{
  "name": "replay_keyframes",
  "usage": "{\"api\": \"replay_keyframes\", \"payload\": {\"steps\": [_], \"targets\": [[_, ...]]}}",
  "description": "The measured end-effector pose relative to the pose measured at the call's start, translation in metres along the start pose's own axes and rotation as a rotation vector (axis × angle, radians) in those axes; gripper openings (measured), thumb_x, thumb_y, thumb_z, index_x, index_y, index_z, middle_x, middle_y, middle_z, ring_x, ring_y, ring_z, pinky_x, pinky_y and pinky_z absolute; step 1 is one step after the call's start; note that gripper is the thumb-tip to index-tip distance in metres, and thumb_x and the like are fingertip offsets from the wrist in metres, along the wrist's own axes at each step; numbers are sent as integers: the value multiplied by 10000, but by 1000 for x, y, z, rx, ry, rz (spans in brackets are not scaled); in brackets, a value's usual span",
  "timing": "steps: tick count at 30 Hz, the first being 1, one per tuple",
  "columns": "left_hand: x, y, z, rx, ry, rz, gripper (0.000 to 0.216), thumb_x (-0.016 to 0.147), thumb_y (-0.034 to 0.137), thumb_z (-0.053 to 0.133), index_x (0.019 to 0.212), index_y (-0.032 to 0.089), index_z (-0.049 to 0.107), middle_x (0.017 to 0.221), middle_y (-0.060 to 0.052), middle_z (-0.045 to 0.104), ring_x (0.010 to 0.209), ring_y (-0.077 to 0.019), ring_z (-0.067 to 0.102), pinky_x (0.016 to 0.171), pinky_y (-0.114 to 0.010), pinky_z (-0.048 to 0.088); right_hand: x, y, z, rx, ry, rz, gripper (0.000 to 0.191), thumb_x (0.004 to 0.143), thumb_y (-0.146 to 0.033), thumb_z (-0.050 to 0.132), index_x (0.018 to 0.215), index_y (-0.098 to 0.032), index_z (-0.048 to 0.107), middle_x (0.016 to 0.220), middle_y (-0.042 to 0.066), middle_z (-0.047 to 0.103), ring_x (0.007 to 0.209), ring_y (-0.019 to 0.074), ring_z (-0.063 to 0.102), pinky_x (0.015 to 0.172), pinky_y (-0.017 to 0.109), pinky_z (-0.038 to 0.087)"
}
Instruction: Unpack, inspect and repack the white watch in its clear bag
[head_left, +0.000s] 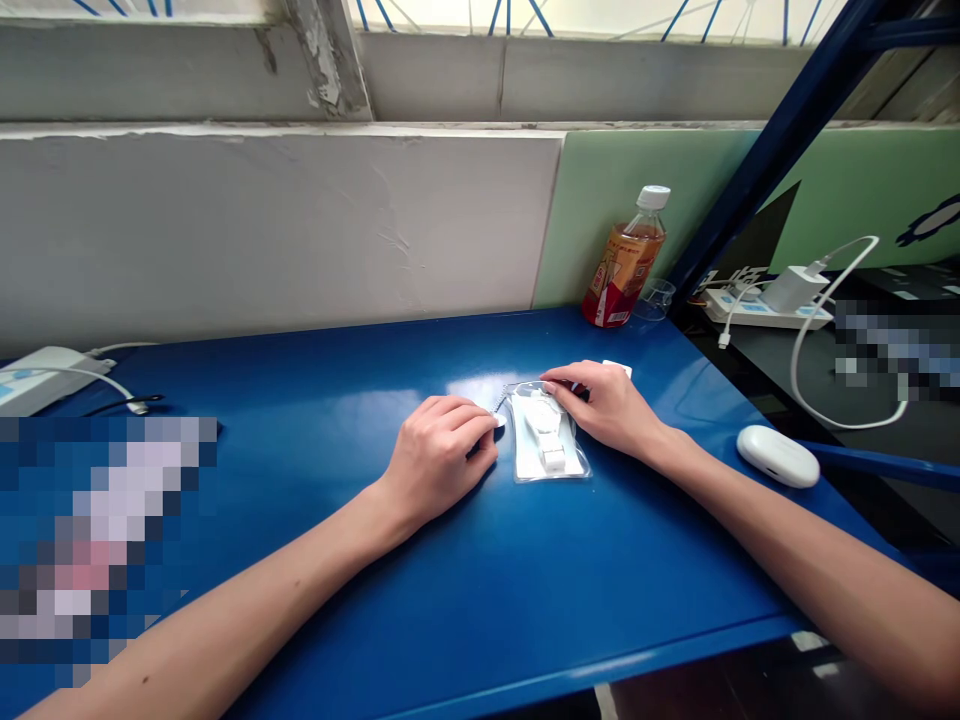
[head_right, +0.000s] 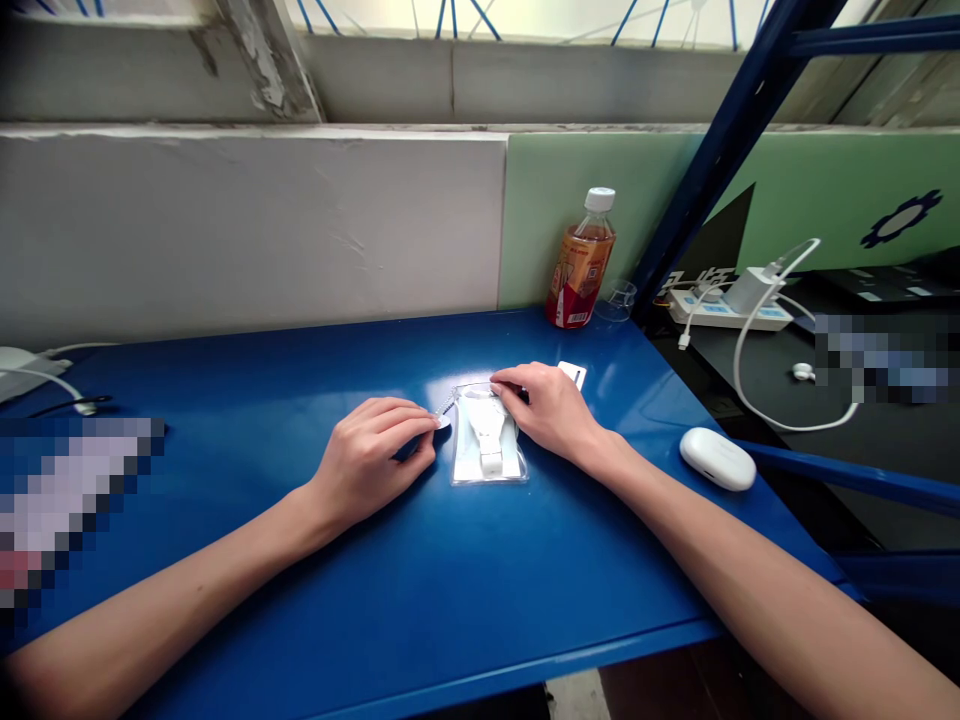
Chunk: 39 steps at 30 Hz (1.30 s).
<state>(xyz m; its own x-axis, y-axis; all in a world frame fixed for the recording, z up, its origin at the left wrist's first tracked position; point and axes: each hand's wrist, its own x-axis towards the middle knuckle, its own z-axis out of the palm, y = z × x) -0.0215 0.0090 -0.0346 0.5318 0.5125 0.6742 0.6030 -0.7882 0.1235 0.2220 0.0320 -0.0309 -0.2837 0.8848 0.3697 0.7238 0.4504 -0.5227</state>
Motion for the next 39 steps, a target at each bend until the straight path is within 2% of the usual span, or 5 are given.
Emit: {"api": "replay_keyframes", "payload": {"steps": [7,13,21,29,39], "targets": [[-1,1,-1,-88,-137,-85,150,797,132,589,852,183,719,902,-59,768,855,-253,707,777,-416,561,0,-1,0,-5,-7,6,198,930,-238,582,991,-201,767,949,57,788,846,245,692,714,369,528],[1,2,-2,-155,-65,-121,173,846,157,573,977,177,684,985,-83,747,903,-246,690,816,-411,564,0,-4,0,-8,-19,-4,210,939,-254,568,1004,-209,763,954,60,786,840,248,684,707,373,523],[4,0,-6,-227,-368,-66,949,776,564,738,1507,131,316,1515,-223,429,1408,-377,407,1130,-525,405,-4,-7,4,11,-32,-58,211,950,-248,555,1021,-222,752,970,59,782,833,238,681,724,380,530],[5,-2,-4,-192,-396,-115,885,746,599,739,1414,97,447,1422,-232,524,1331,-391,480,1102,-549,421,-3,-6,-4,-22,-43,-249,251,947,-304,568,1107,-189,724,1135,126,719,1056,278,644,922,441,536],[5,-6,-2,-145,-432,-198,873,717,634,737,1389,132,498,1414,-201,542,1352,-420,446,1111,-591,393,-5,-9,-18,-98,-330,-291,775,779,-617,708,1397,-181,542,1370,190,584,1279,380,529,1045,528,468]]}}
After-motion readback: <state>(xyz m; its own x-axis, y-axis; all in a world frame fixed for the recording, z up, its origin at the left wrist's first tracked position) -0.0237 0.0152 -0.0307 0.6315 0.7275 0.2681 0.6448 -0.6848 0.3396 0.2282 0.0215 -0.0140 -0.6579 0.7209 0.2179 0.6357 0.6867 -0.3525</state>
